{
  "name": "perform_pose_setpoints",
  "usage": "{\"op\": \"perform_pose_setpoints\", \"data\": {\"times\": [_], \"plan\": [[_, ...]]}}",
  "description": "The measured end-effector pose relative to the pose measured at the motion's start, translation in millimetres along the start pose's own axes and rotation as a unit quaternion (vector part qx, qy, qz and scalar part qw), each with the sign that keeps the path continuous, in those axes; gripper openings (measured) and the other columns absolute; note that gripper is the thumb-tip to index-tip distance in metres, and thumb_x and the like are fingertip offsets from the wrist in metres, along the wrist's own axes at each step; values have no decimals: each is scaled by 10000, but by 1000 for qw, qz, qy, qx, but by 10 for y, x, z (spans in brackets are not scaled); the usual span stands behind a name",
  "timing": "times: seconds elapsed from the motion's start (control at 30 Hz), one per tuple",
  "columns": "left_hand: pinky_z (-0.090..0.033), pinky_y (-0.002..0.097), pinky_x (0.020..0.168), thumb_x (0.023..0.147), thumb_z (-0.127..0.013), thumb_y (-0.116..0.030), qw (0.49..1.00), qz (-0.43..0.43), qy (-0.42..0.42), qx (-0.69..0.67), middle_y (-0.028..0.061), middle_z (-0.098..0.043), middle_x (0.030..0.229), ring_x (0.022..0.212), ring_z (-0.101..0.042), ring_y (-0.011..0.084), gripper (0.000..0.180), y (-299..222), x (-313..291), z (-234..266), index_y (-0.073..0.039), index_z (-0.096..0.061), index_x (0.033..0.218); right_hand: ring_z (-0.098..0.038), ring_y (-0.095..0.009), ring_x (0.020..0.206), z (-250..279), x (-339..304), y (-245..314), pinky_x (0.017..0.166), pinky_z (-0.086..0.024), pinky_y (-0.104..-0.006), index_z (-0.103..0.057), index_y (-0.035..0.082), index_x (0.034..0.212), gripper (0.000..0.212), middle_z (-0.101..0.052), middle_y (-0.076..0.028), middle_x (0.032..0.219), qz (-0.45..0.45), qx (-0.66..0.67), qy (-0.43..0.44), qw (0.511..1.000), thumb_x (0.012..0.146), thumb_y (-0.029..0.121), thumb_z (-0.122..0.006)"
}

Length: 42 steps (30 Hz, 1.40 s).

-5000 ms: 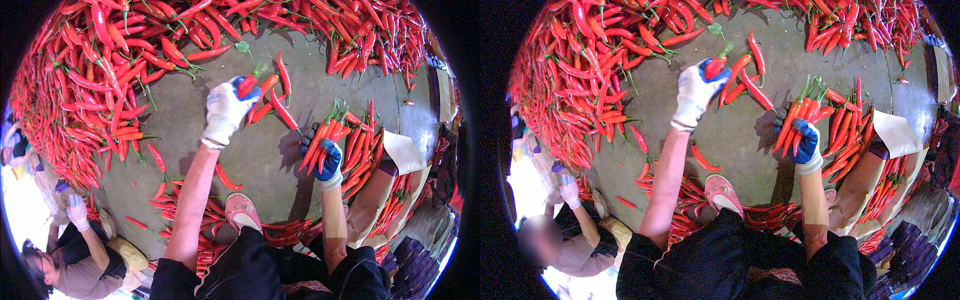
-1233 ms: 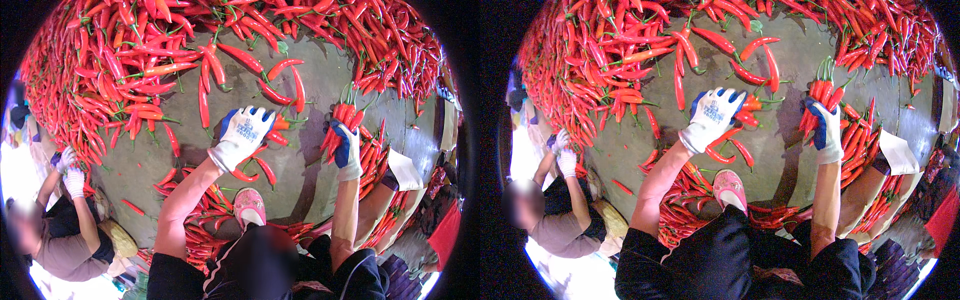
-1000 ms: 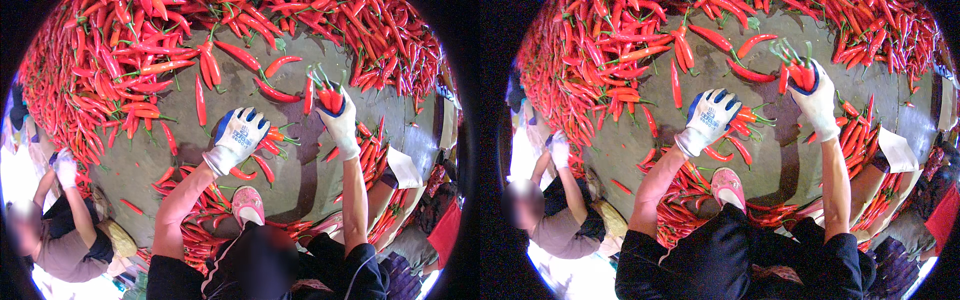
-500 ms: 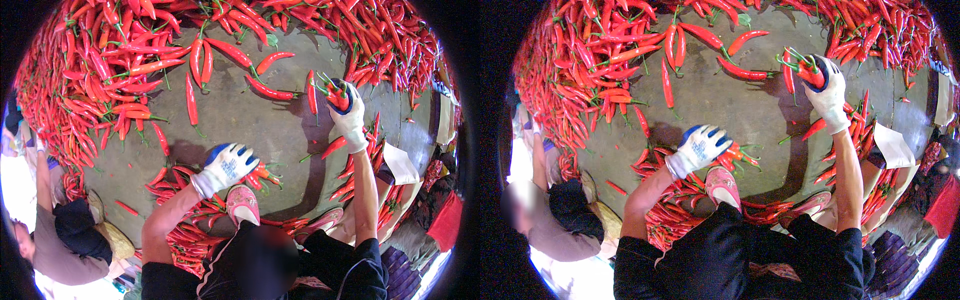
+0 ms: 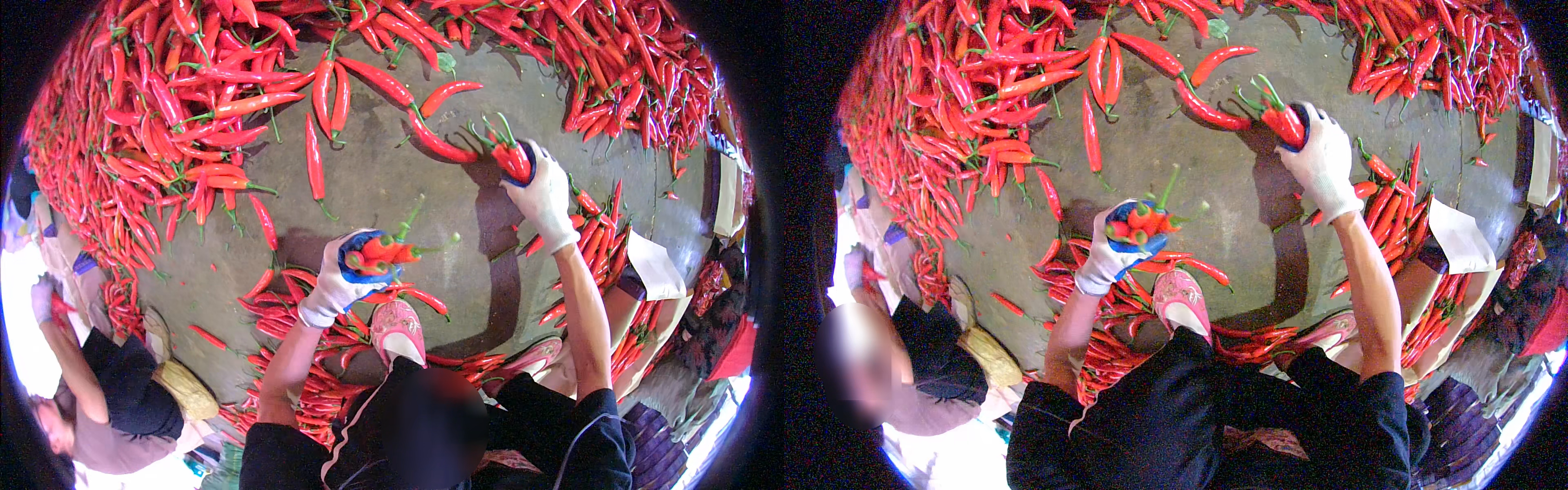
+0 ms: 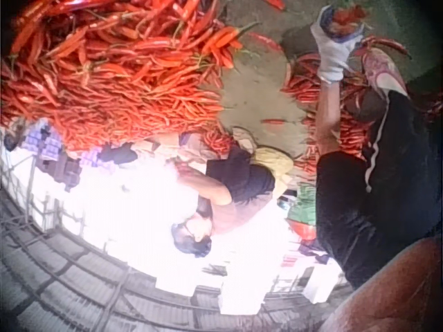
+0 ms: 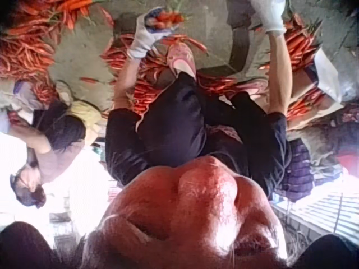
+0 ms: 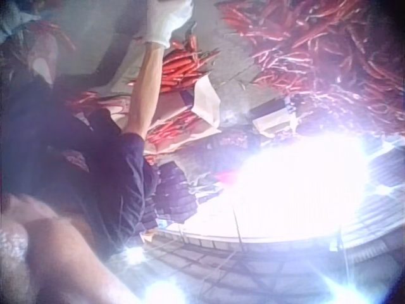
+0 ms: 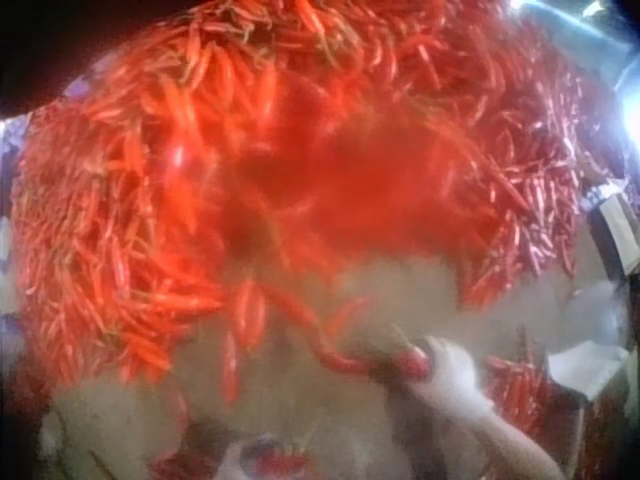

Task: The person picks up groups of red chilies from a large pile on the floor and places them neatly into a cardboard box.

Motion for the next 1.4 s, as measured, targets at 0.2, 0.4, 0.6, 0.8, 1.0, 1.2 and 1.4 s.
{"op": "perform_pose_setpoints", "data": {"times": [0.2, 0.4, 0.6, 0.8, 1.0, 1.2, 1.4], "plan": [[-511, 431, 900, 717, -749, 20, 903, 209, 0, -375, 118, -619, 1127, 1010, -631, 264, 596, 9, -34, -164, -19, -506, 1260, -588, -98, 789, -76, -522, -110, 743, -493, -279, -609, -15, 1039, 378, -641, -21, 878, -195, 323, 254, 891, 711, 99, -757], [-490, 456, 889, 774, -683, -46, 893, 206, 15, -399, 102, -584, 1103, 1004, -596, 285, 498, 76, -9, -207, -61, -485, 1231, -622, -249, 856, -37, -349, 66, 795, -495, -349, -600, 16, 1086, 455, -650, -112, 965, 1, 215, 64, 974, 665, 93, -753], [-480, 450, 881, 789, -658, -52, 872, 171, -33, -457, 83, -566, 1105, 1028, -581, 282, 497, 64, 71, -188, -87, -471, 1248, -599, -371, 952, -191, 65, 514, 854, -465, -453, -589, 95, 1100, 518, -633, -167, 980, 189, -53, 10, 980, 630, 251, -742], [-490, 446, 881, 801, -634, -11, 839, 144, -122, -510, 94, -577, 1130, 1041, -589, 285, 495, 116, -226, 146, -87, -480, 1264, -585, -353, 989, -320, -326, 694, 889, -450, -451, -596, 100, 1081, 473, -625, -149, 1026, 159, 33, 222, 961, 657, 276, -710], [-466, 425, 888, 804, -651, -68, 831, 81, -165, -525, 79, -570, 1099, 1017, -568, 251, 453, 172, -332, 322, -80, -495, 1229, -510, -312, 1140, -384, -176, 949, 965, -407, -455, -584, 135, 1161, 511, -561, -96, 1201, 385, -160, 118, 901, 674, 241, -699], [-469, 444, 906, 819, -658, -103, 826, 100, -205, -515, 64, -598, 1115, 1033, -588, 266, 439, 226, -242, 244, -104, -516, 1234, -533, -312, 1106, -586, 56, 1203, 936, -430, -439, -510, 90, 1262, 616, -569, -142, 1175, 300, -240, 105, 917, 690, 217, -699], [-487, 454, 893, 858, -631, -94, 855, 64, -241, -454, 77, -603, 1144, 1020, -599, 265, 419, 167, -206, 357, -121, -507, 1257, -533, -309, 1106, -587, 93, 1345, 935, -431, -436, -501, 95, 1284, 698, -549, -149, 1192, 232, -251, 202, 918, 645, 235, -745]]}}
Point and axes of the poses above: each hand's wrist, its own x-axis towards the middle knuckle, its own z-axis out of the back of the hand, y = z × x, the point moved 5 cm from there along x, towards the middle knuckle
